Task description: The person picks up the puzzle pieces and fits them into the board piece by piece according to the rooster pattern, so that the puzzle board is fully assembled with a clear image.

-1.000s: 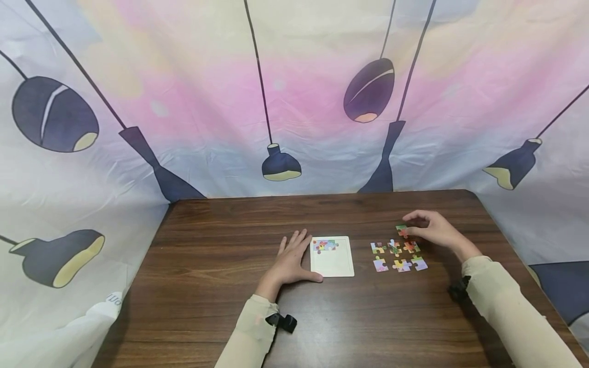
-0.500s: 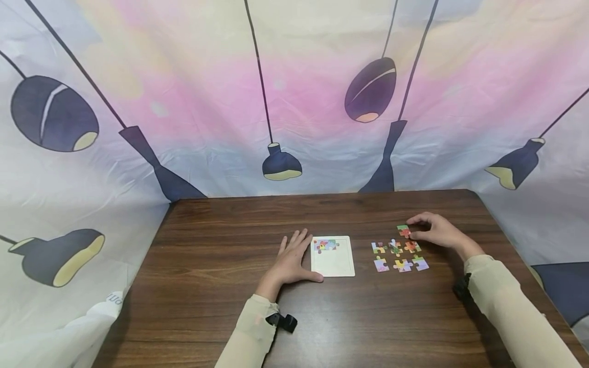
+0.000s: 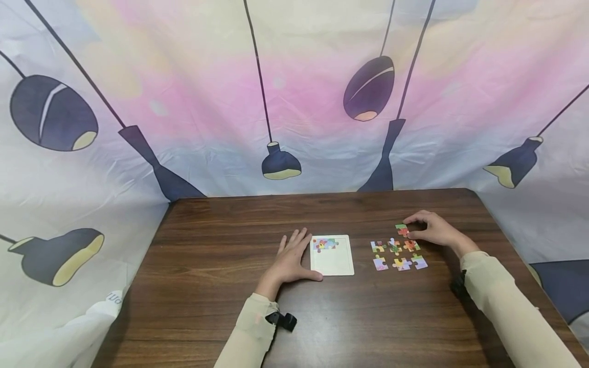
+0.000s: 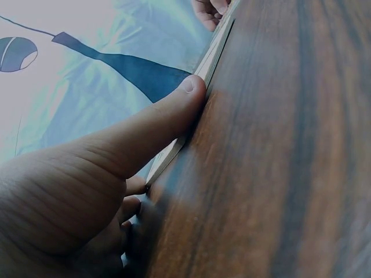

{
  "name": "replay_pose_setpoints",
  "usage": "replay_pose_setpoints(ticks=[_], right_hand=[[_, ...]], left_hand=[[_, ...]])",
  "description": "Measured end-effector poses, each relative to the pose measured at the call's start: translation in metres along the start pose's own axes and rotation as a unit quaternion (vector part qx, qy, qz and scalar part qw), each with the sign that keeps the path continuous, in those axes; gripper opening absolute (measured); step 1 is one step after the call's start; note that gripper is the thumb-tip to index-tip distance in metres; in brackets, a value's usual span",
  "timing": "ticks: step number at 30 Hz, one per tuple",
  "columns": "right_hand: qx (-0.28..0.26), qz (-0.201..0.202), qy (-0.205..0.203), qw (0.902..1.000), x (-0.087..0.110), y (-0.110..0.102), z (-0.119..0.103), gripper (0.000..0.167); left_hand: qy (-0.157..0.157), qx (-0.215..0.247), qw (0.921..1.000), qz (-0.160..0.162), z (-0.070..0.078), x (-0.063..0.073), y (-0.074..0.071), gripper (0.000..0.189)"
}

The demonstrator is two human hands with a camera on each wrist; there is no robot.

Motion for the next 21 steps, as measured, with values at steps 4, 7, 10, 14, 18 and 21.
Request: replay_pose_setpoints(ticks=[4, 7, 10, 14, 18, 21], right_hand=[[0.009, 0.001, -0.007, 0.9999, -0.0004, 0.0012, -0.0002, 0.035], [0.02, 0.008, -0.011, 0.9997, -0.0006, 0.0015, -0.0013, 0.033], [0.033, 0.017, -0.019, 0.9991, -0.001, 0.0013, -0.004, 0.031], [0.045, 0.024, -0.018, 0.9985, -0.0016, 0.0018, -0.0072, 0.03], [0.044, 0.025, -0.002, 0.9987, -0.0018, 0.0028, -0.0067, 0.03], [0.036, 0.026, 0.009, 0.999, -0.0015, 0.0032, -0.0049, 0.031]], left_hand=[[0.0, -0.002, 1.0, 0.0, -0.0004, -0.0003, 0.0003, 0.122], [-0.001, -0.002, 1.0, 0.0, -0.0006, -0.0004, 0.0006, 0.122], [-0.001, -0.003, 1.0, 0.0, -0.0005, -0.0003, 0.0005, 0.122], [0.001, -0.003, 1.0, 0.002, 0.0002, -0.0003, -0.0006, 0.122], [0.001, -0.003, 1.0, 0.004, 0.0002, -0.0005, -0.0009, 0.122], [0.0, -0.005, 1.0, 0.004, -0.0005, 0.0, 0.0007, 0.122]])
Point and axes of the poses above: each hand's wrist, its own x-axis away from the middle knuckle, its own y-axis out of the palm, z = x × y, the point moved 7 cm from there along -x, towards the middle knuckle, and after that the axes turned 11 degrees about -x, right-handed, at the moved point
